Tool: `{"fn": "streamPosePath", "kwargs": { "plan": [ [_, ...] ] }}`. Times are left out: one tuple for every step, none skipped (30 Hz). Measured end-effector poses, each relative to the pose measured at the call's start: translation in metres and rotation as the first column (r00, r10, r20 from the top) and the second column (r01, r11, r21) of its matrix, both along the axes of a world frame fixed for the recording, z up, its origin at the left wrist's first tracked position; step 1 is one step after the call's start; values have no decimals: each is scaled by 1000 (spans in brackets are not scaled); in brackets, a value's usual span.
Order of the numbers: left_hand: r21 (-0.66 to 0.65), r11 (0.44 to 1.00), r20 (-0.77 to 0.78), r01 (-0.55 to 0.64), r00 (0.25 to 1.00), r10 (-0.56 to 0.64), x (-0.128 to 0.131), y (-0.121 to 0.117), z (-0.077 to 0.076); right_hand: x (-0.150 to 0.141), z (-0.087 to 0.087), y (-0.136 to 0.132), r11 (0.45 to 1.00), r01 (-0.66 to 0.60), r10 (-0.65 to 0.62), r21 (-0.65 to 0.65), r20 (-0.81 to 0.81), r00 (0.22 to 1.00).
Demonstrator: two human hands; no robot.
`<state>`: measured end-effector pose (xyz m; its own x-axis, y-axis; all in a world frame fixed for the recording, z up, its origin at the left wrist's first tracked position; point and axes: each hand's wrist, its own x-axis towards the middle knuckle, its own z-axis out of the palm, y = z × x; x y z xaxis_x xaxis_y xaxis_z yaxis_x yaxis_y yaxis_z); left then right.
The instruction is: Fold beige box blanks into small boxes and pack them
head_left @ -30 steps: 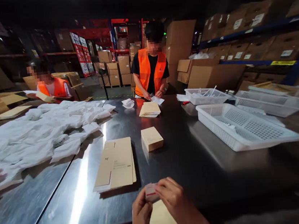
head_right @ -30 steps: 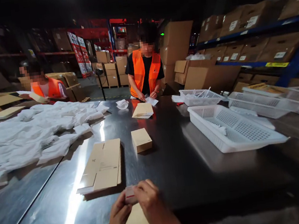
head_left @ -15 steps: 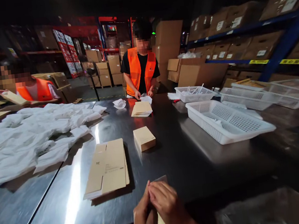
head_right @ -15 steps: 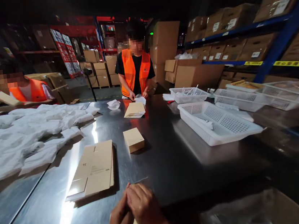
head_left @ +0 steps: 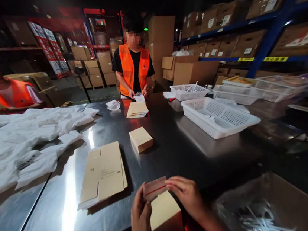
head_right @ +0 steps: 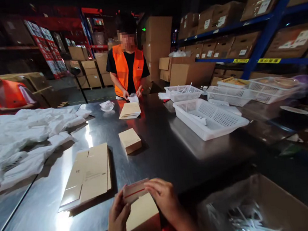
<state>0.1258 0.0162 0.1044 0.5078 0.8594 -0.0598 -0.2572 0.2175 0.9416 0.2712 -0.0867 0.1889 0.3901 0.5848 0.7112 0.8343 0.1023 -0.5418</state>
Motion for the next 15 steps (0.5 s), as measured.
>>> {"fn": "streamPosePath", "kwargs": {
  "plan": [
    [5, 1000, -28, 13, 1000, -12, 1, 0, 1, -9, -3, 6, 999, -40, 42, -21, 67, 997],
    [4, 1000, -47, 26, 999, -26, 1, -1, 3, -18, -6, 14, 997, -66, 70, -36, 120, 990],
    [3, 999, -62, 41, 997, -41, 1, -2, 5, -27, -9, 22, 996, -75, 82, -46, 166, 983],
    [13, 999, -75, 49, 996, -48, 1, -3, 8, -35, -13, 29, 996, -72, 81, -52, 202, 976],
    [29, 998, -92, 50, 995, -47, 1, -4, 10, -41, -17, 36, 997, -61, 72, -55, 228, 971],
    [50, 998, -110, 50, 993, -44, 0, -6, 13, -46, -20, 40, 997, -47, 59, -55, 246, 967],
    [71, 996, -126, 52, 991, -42, 0, -7, 15, -48, -23, 44, 998, -32, 45, -54, 253, 966],
    [92, 994, -137, 57, 990, -44, -1, -8, 17, -49, -25, 46, 998, -15, 29, -57, 251, 968],
    [111, 992, -145, 60, 988, -44, -1, -9, 18, -49, -27, 48, 998, 1, 13, -60, 243, 970],
    [122, 990, -150, 66, 988, -47, -1, -9, 19, -48, -29, 49, 998, 16, -1, -65, 229, 973],
    [126, 989, -150, 76, 987, -56, 0, -10, 18, -47, -30, 50, 997, 27, -12, -68, 209, 978],
    [127, 988, -146, 85, 987, -66, 1, -10, 16, -46, -30, 51, 997, 34, -21, -66, 184, 983],
    [124, 988, -135, 93, 988, -76, 2, -11, 12, -45, -30, 52, 997, 37, -27, -61, 152, 988],
    [116, 989, -116, 89, 990, -76, 3, -12, 8, -43, -30, 53, 998, 39, -32, -56, 112, 993],
    [104, 992, -78, 65, 995, -57, 5, -13, 2, -40, -29, 54, 998, 44, -40, -52, 64, 997]
  ]
}}
